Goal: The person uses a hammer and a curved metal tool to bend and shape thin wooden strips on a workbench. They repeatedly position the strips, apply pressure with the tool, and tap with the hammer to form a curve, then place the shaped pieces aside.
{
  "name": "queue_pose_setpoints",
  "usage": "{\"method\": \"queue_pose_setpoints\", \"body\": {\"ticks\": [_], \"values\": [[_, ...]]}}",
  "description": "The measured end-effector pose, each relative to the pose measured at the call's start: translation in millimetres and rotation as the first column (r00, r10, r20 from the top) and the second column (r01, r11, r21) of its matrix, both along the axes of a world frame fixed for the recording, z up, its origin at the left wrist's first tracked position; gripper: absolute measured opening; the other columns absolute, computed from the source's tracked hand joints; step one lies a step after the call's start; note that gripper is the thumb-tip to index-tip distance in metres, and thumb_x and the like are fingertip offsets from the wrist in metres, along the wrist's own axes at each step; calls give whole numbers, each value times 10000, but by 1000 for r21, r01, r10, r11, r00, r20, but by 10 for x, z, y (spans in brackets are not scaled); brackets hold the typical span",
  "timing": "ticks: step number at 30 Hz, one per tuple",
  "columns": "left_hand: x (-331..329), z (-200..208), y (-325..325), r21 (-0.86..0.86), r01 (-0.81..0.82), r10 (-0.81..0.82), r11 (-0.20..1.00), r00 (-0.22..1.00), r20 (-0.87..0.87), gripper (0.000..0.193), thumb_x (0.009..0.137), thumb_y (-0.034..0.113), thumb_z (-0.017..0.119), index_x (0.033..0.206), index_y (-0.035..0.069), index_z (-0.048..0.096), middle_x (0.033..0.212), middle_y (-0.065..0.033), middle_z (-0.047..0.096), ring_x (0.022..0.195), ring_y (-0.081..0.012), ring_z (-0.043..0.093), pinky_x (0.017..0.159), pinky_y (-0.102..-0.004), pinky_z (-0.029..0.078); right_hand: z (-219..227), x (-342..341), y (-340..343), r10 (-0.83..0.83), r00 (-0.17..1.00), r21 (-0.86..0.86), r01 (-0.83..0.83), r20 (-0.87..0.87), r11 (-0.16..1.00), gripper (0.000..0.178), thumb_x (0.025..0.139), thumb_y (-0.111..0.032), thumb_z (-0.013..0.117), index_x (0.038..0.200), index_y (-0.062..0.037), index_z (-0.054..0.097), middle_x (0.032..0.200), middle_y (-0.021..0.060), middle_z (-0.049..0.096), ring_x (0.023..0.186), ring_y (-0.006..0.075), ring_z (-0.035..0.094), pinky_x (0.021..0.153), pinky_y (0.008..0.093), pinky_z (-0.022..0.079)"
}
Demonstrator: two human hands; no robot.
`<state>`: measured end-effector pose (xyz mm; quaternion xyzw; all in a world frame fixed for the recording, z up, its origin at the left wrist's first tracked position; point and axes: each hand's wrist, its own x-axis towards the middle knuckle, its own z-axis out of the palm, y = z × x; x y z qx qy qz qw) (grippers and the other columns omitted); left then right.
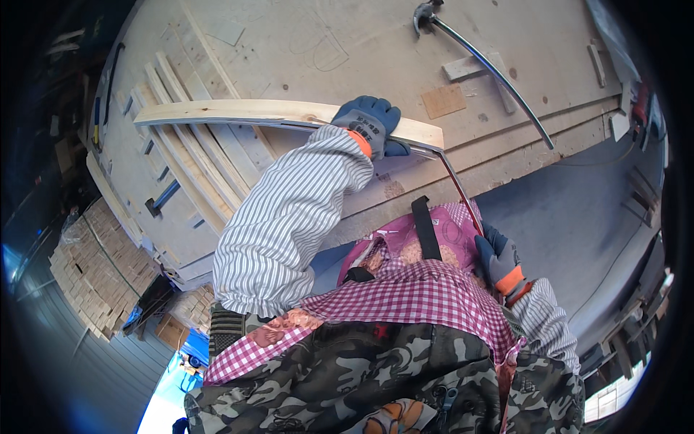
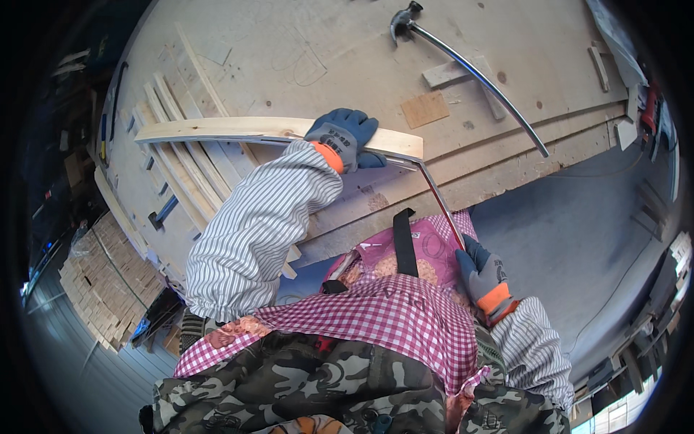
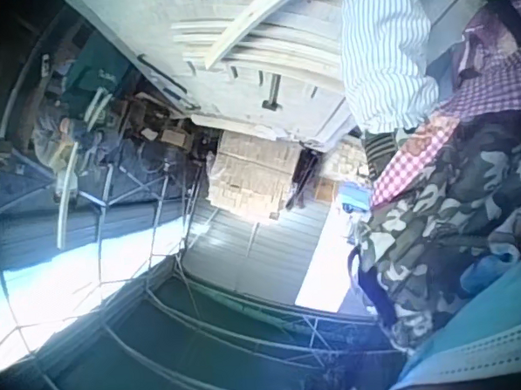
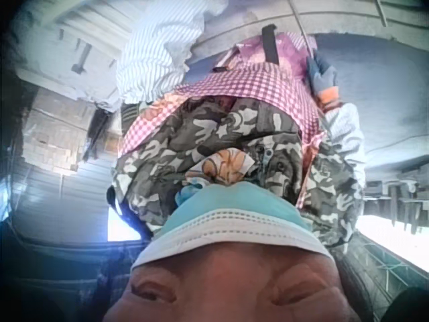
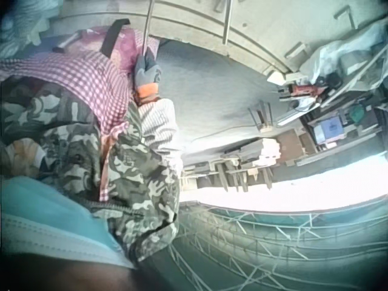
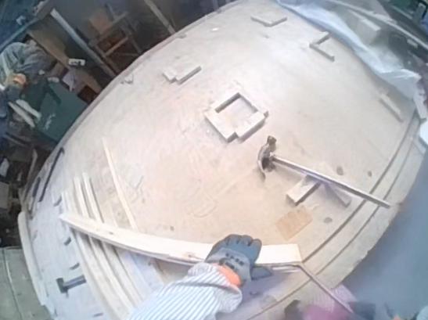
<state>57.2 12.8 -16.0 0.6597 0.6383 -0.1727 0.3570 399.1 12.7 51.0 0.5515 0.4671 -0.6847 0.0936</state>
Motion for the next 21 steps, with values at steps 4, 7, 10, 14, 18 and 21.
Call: {"method": "queue_pose_setpoints", "body": {"ticks": [4,7,10,14,18,21], "values": [[33,-28,108,-136,-76,68,988,996,-62,541,672,443,692,1090,134,542,1128,-86,528,1093,-241,497,918,-354,409,-113,-9,-104,181,981,193,-191,69,962,348,839,-80,536,1162,50,524,1027,207,625,928,218,614,790,292,459],[4,-1,86,-85,-133,128,987,990,-63,565,653,461,692,1081,122,547,1106,-90,524,1076,-245,497,912,-364,407,-308,86,-141,168,984,290,-146,-53,946,344,844,-85,537,1165,38,527,1013,221,623,939,224,619,774,296,464],[-8,15,74,38,-197,198,980,980,-30,637,612,530,678,1072,110,543,1079,-92,514,1035,-254,496,909,-378,398,-639,240,-86,305,952,490,-264,-4,831,330,867,-88,514,1177,27,520,954,130,650,812,159,614,708,264,472],[60,41,86,263,-267,282,927,959,-19,622,587,529,713,1030,131,532,1032,-55,507,1013,-224,490,903,-362,385,-1072,350,48,25,996,246,-2,-91,969,217,879,-149,537,1057,-33,578,710,49,584,572,122,528,536,252,419],[113,62,75,487,-334,367,807,930,29,536,594,483,699,970,129,557,928,-56,531,910,-230,531,835,-336,432,-1111,289,144,-212,963,32,220,-167,975,143,903,-235,530,897,-94,554,530,-45,428,404,49,374,370,216,305],[148,70,56,356,-388,411,850,911,10,518,613,439,704,988,114,558,935,-68,539,921,-236,538,846,-349,432,-857,223,106,-272,960,-194,256,-62,947,145,901,-229,528,899,-94,582,533,-55,445,420,43,374,371,207,275]]}}
